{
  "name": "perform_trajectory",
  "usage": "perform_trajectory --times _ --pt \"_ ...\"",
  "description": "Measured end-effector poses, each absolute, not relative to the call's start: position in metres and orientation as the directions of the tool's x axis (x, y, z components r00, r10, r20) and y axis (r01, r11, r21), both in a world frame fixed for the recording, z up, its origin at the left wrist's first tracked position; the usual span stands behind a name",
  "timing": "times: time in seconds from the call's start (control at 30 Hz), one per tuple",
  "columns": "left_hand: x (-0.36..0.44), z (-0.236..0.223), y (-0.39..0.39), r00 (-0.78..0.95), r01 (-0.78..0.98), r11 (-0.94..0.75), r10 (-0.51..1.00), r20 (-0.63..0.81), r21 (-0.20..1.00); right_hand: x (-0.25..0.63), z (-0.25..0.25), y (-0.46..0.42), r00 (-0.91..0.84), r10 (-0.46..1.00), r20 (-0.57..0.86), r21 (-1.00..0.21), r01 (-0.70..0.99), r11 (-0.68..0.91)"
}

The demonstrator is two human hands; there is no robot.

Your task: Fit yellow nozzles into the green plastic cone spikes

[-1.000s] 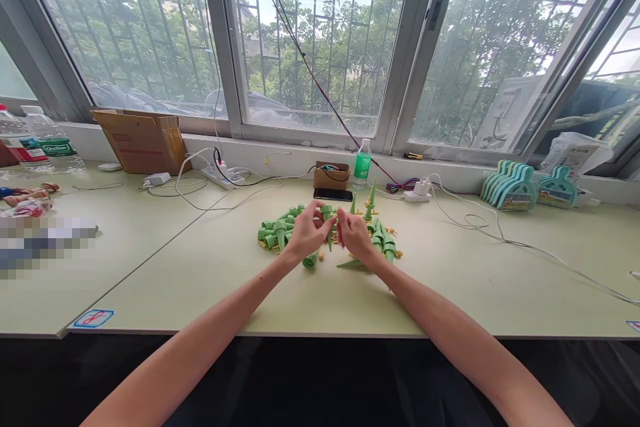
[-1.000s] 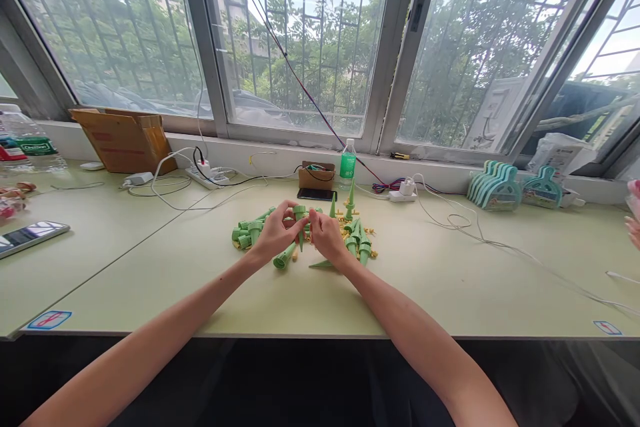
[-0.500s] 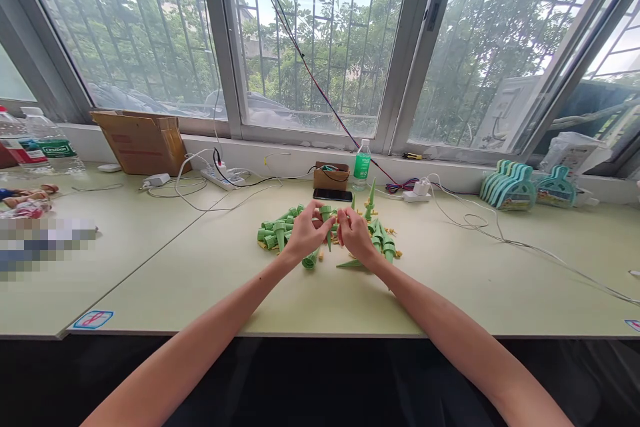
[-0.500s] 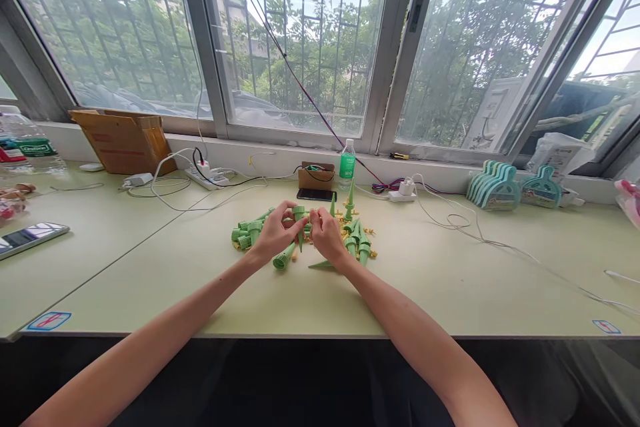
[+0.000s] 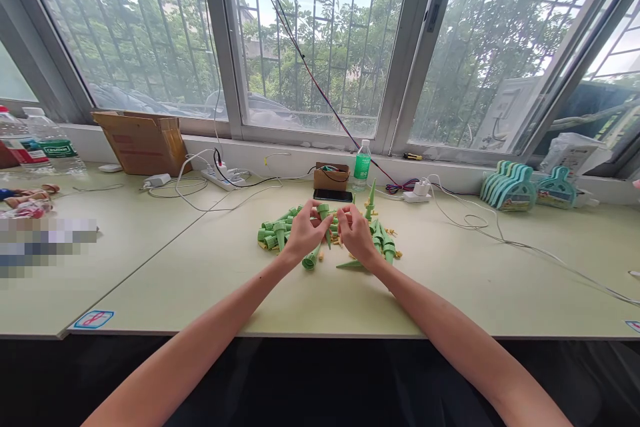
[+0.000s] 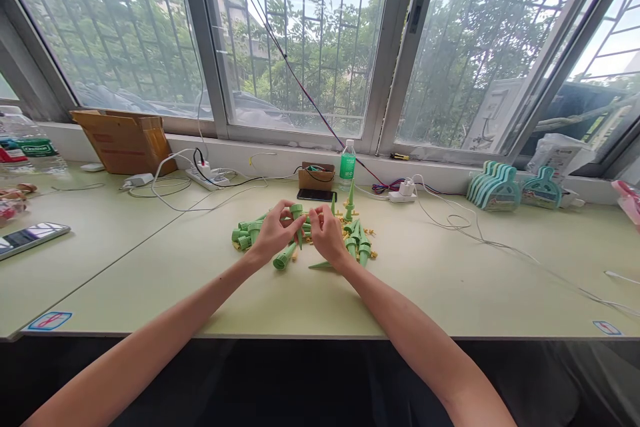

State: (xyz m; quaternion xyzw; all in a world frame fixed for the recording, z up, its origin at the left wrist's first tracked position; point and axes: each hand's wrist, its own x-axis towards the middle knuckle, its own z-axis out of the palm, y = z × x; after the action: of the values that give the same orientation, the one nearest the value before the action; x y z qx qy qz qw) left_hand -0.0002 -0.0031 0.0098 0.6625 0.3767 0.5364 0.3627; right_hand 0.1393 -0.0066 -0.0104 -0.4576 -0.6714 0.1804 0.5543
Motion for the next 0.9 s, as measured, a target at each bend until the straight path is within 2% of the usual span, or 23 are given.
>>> perform_trajectory --times 0.17,0.5,0.73,0.9 --pt "-0.0021 0.0089 -0.0021 0.145 0.128 -0.458 0.886 0.440 0.880 0.1399 -0.0093 -0.0078 0.009 0.804 0.595 -0.735 0.410 0.540" --pt "-0.0007 0.0112 -0.0060 0.192 0.139 -0.456 0.883 0.427 0.879 0.1435 -0.0079 -0.0061 0.037 0.816 0.577 -0.717 0.502 0.484" --pt "-0.0013 0.0073 -0.0014 0.146 0.137 -0.470 0.880 0.451 0.872 0.1388 -0.0089 -0.0087 -0.009 0.806 0.591 -0.734 0.408 0.543" --pt "-0.0017 0.0088 -0.0024 0.174 0.139 -0.453 0.887 0.428 0.881 0.1413 -0.0103 -0.0065 -0.029 0.806 0.591 -0.718 0.435 0.543"
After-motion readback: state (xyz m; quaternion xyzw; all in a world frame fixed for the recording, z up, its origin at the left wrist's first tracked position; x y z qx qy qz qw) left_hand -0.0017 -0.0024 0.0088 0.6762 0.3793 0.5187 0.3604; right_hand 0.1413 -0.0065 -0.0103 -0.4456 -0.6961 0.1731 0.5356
